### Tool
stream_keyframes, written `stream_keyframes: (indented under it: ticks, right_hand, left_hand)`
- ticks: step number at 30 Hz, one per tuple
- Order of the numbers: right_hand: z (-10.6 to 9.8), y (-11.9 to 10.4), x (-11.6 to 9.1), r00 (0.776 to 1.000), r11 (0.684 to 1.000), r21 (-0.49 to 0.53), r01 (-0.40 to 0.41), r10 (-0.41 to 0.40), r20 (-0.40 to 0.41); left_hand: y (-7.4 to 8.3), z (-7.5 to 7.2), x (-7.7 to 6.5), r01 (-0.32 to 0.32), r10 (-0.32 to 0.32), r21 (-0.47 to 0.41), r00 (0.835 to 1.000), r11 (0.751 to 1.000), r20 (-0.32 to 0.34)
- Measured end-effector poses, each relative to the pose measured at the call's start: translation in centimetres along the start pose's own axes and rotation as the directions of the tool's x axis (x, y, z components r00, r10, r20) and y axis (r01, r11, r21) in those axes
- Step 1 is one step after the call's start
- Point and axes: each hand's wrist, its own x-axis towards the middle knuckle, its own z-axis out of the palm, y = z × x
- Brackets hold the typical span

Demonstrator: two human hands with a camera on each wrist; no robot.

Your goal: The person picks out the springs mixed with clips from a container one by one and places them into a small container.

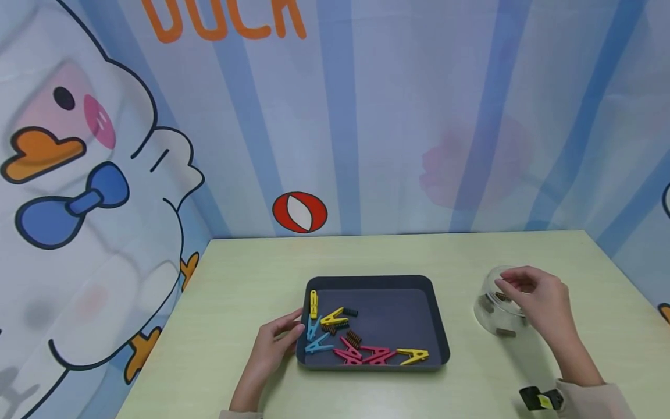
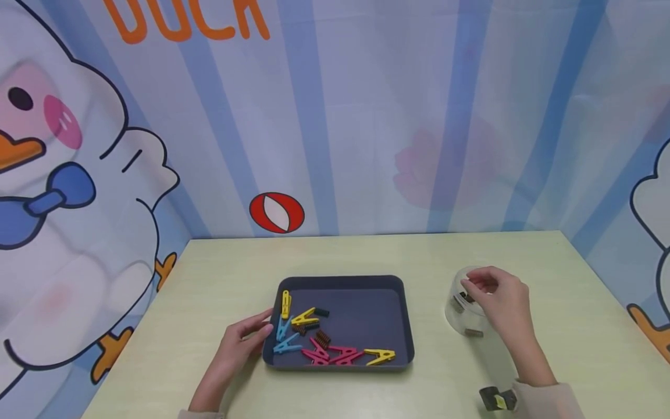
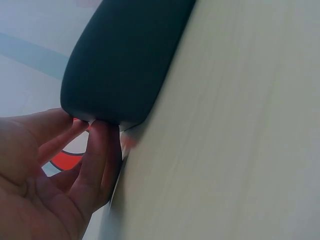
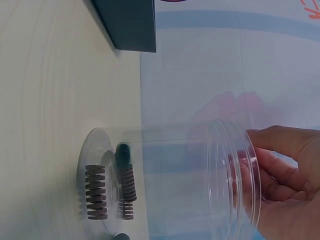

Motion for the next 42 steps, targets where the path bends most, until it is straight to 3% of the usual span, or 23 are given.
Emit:
stream_keyframes:
  ticks: [25, 42]
  right_hand:
    - [0.5, -1.6, 0.3, 0.999, 0.996, 0.079, 0.038, -0.040, 0.025]
    - [2.9, -3.8, -0.1, 0.996, 0.985, 0.158, 0.069, -0.077, 0.042]
  left_hand:
    - [-0.4, -0.1, 0.2, -0.012, 0.012, -0.020, 1.000, 1.000, 0.000]
    - [-0.3, -0.1, 0.1, 0.002, -0.002, -0.040, 1.000, 0.999, -0.003]
